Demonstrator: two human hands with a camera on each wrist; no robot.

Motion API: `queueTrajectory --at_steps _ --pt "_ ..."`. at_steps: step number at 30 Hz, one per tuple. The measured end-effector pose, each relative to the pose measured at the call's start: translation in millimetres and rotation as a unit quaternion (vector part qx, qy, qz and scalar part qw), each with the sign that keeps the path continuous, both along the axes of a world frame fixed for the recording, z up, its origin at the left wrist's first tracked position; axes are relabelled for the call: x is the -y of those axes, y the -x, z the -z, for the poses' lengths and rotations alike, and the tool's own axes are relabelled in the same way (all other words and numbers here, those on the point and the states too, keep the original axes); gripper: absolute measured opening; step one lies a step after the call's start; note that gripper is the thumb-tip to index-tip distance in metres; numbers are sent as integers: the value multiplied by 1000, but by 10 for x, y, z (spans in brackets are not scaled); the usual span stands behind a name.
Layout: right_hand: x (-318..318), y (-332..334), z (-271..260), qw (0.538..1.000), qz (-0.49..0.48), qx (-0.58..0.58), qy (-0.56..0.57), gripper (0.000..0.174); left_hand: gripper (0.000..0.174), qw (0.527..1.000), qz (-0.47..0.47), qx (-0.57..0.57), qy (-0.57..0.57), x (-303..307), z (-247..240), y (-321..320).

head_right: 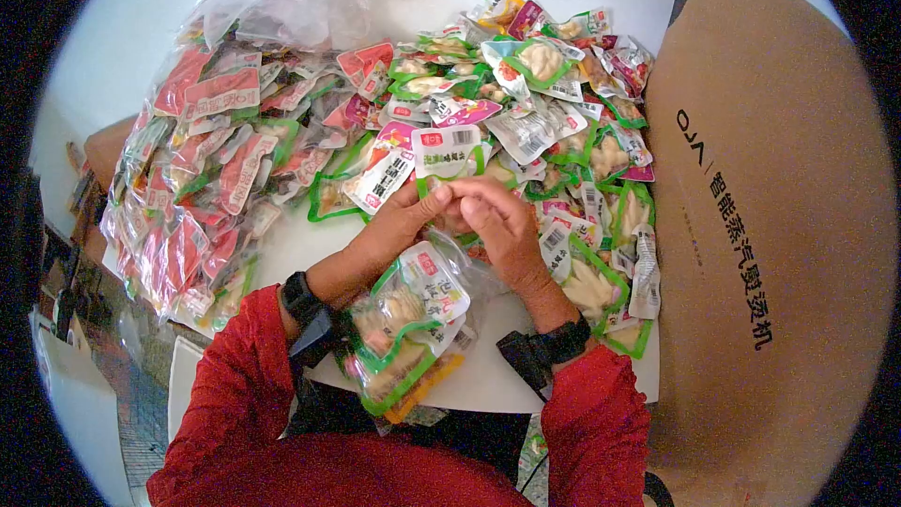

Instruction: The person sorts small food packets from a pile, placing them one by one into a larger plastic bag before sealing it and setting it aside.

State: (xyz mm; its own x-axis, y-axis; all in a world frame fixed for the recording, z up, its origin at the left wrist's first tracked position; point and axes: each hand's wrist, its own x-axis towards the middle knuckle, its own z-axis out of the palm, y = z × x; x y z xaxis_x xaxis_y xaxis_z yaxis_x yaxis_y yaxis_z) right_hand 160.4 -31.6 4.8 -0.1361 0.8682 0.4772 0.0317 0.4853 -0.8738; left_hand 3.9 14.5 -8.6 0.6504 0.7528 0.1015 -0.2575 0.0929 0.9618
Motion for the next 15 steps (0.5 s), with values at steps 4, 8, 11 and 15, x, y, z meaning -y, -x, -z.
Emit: queueTrajectory --at_steps 4,8,11,15 --pt "27 -35 -65 987 138 -81 18 21 37 999 9 7 53 -6 43 -9" --pt "-71 -34 -57 964 229 -88 -103 23 35 993 35 28 105 85 -105 23" --pt "-75 -113 -50 984 114 -135 -1 21 36 992 67 28 106 129 -137 28" --pt "-6 -131 -88 989 103 -98 50 17 36 995 83 9 62 165 -110 10"
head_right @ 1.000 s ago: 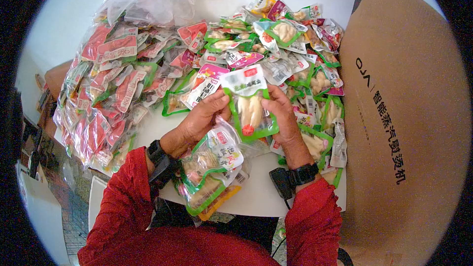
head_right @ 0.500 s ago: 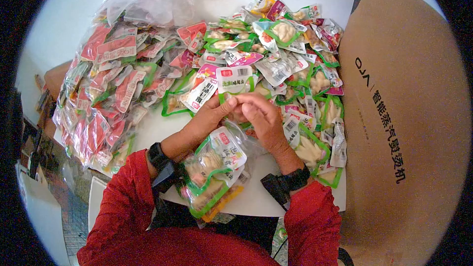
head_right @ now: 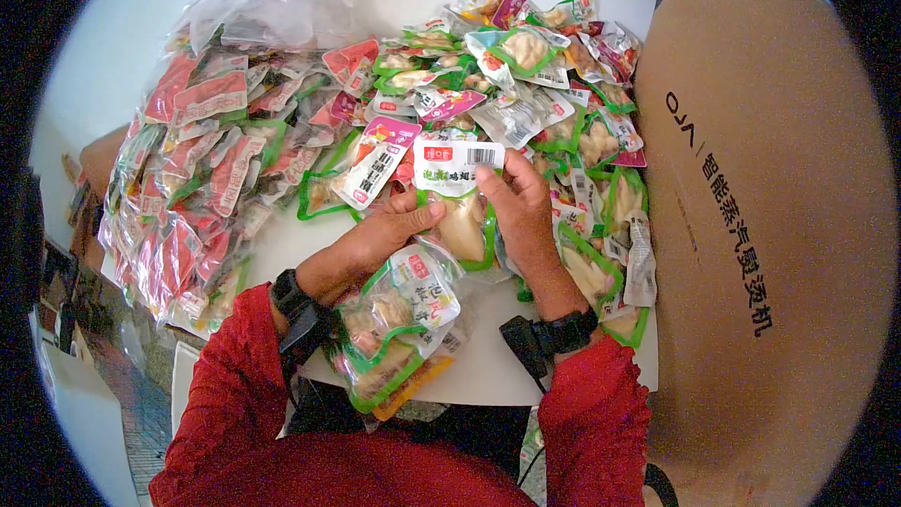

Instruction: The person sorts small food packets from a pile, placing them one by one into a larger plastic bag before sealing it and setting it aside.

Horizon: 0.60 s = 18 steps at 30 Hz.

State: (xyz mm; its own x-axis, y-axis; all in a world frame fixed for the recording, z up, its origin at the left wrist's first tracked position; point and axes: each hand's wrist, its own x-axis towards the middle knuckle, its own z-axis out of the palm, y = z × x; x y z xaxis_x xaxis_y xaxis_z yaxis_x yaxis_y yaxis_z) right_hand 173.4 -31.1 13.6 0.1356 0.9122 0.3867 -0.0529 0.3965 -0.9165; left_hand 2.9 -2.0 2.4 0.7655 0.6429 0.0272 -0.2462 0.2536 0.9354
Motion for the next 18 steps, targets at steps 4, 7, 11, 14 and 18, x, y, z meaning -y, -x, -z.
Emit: queueTrajectory --at_steps 4,7,11,14,18 --pt "-24 9 30 999 -8 -28 -27 18 34 999 4 -37 8 13 -36 24" --pt "-32 -7 53 999 -2 -49 -15 21 35 999 2 -32 -10 15 -33 22" --pt "-35 -54 101 996 11 -85 30 24 37 998 5 -63 -9 -27 -16 45" --pt "-41 -67 112 995 0 -100 32 27 37 997 5 -81 -10 -9 -36 53" --pt "-17 -71 88 995 -2 -90 47 30 38 999 3 -50 20 7 -16 27"
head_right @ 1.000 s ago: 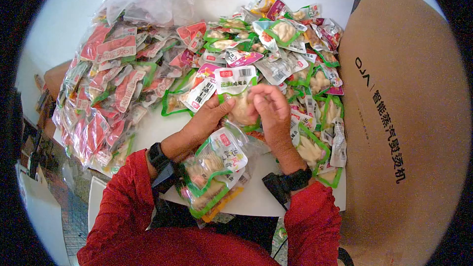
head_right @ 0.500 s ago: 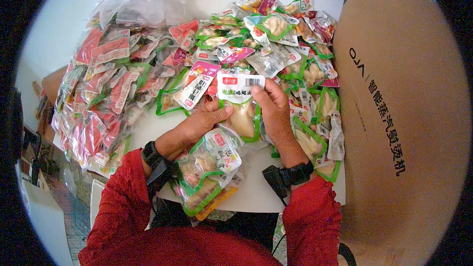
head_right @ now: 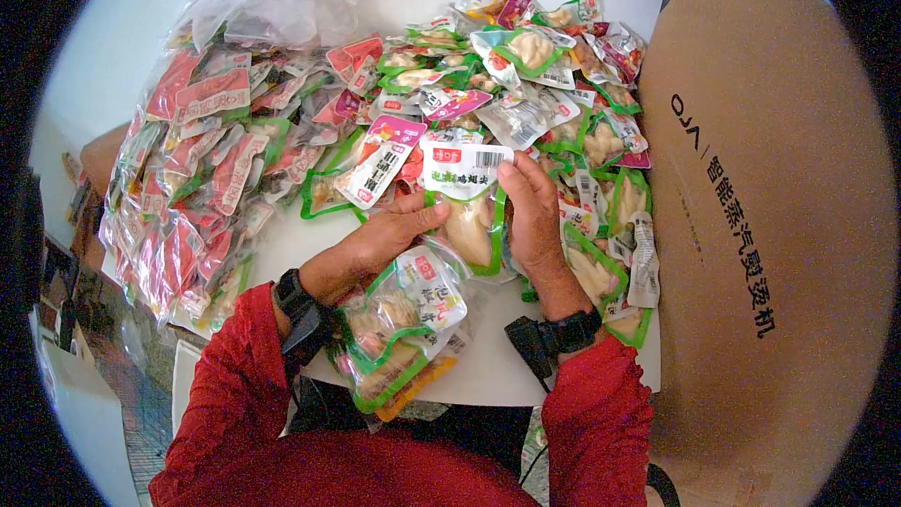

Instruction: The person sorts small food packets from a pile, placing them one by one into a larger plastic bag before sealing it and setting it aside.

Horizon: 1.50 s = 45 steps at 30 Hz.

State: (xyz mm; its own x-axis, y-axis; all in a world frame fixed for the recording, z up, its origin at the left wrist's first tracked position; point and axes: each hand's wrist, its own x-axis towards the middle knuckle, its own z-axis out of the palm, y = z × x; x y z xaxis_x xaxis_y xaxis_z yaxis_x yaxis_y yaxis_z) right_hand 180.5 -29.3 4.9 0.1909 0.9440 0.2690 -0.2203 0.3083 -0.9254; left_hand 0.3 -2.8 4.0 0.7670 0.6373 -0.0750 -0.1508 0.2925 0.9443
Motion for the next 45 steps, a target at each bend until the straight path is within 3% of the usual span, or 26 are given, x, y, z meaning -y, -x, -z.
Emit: queueTrajectory --at_steps 6,16,25,27,28,29,31,32,33,35,36,37,39,41,43,45 --pt "-20 -20 39 1000 6 15 -16 32 39 999 7 -28 -44 -33 4 17" --pt "9 10 -10 1000 -19 -11 -4 31 37 1000 19 21 -8 -38 49 -9" --pt "-22 -13 8 997 4 64 -30 23 40 1000 0 -21 -14 -14 -31 3" --pt "-72 -64 19 980 70 178 -58 17 45 968 -59 23 -245 -139 99 -48" --pt "-88 -44 20 981 97 154 -69 14 50 960 -22 -62 -271 -125 -97 56" --pt "-86 -54 -2 981 102 147 -69 14 50 960 -16 -68 -272 -97 -250 127" --pt "-80 -86 -69 978 144 119 -95 15 55 872 -36 -259 -415 -47 -478 219" --pt "-88 -117 -77 982 148 81 -87 17 42 876 -66 -232 -418 -7 -523 245" --pt "-95 -146 -91 982 152 76 -88 17 42 874 -62 -234 -421 -21 -544 278" --pt "-87 -191 -110 981 169 57 -77 21 18 823 -34 -209 -528 -43 -568 328" --pt "-54 -201 -142 987 150 48 -43 23 6 828 -38 -182 -529 -3 -633 314" --pt "-29 -192 -166 987 152 43 -42 23 6 827 -34 -186 -530 10 -687 312" --pt "-9 -140 -203 996 58 -21 -59 24 6 775 -43 -184 -603 23 -797 324" --pt "-44 -114 -181 998 44 -4 -53 25 6 789 -58 -189 -582 90 -901 310" --pt "23 -51 -226 994 -44 97 12 30 7 760 -98 -193 -613 140 -987 297" --pt "49 -14 -228 992 -87 88 3 27 7 751 -98 -178 -628 219 -1067 273"
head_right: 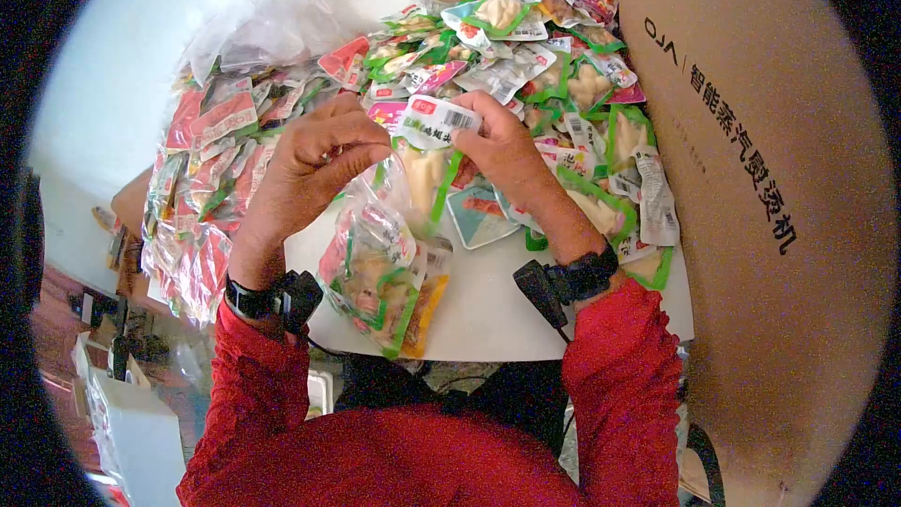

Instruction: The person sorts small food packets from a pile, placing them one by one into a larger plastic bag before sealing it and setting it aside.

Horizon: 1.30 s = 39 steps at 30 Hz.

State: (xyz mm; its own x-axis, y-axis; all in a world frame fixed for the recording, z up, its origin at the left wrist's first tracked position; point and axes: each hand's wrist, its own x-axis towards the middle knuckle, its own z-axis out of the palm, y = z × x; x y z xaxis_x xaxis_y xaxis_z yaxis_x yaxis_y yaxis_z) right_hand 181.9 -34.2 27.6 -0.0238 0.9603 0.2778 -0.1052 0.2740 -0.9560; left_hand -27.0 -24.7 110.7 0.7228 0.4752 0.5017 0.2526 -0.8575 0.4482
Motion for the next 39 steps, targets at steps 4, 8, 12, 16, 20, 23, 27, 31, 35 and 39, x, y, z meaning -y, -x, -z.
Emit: queueTrajectory --at_steps 4,8,12,16,20,23,27,31,35,39 --pt "7 32 -72 991 107 61 -43 19 7 998 8 20 -55 156 -135 -2" --pt "148 170 -269 993 100 -35 -52 19 6 995 -15 25 -94 281 -237 85" --pt "302 272 -489 980 139 -29 -141 18 8 992 -26 41 -118 475 -320 292" --pt "601 459 -787 961 148 -72 -223 16 13 987 -46 23 -151 692 -391 440" --pt "780 674 -851 977 64 36 -198 17 14 981 -70 1 -180 857 -433 570" --pt "773 688 -889 859 170 373 -308 21 14 981 -72 33 -175 935 -451 652" --pt "812 733 -941 935 36 301 -186 27 14 981 -69 28 -181 965 -452 754" --pt "1004 826 -1244 968 -11 236 -85 32 12 981 -56 36 -181 999 -402 819" --pt "808 1044 -945 930 53 296 -210 31 12 977 -80 33 -196 1006 -376 898" --pt "913 1098 -990 896 101 386 -196 29 13 982 -69 52 -168 972 -333 961"
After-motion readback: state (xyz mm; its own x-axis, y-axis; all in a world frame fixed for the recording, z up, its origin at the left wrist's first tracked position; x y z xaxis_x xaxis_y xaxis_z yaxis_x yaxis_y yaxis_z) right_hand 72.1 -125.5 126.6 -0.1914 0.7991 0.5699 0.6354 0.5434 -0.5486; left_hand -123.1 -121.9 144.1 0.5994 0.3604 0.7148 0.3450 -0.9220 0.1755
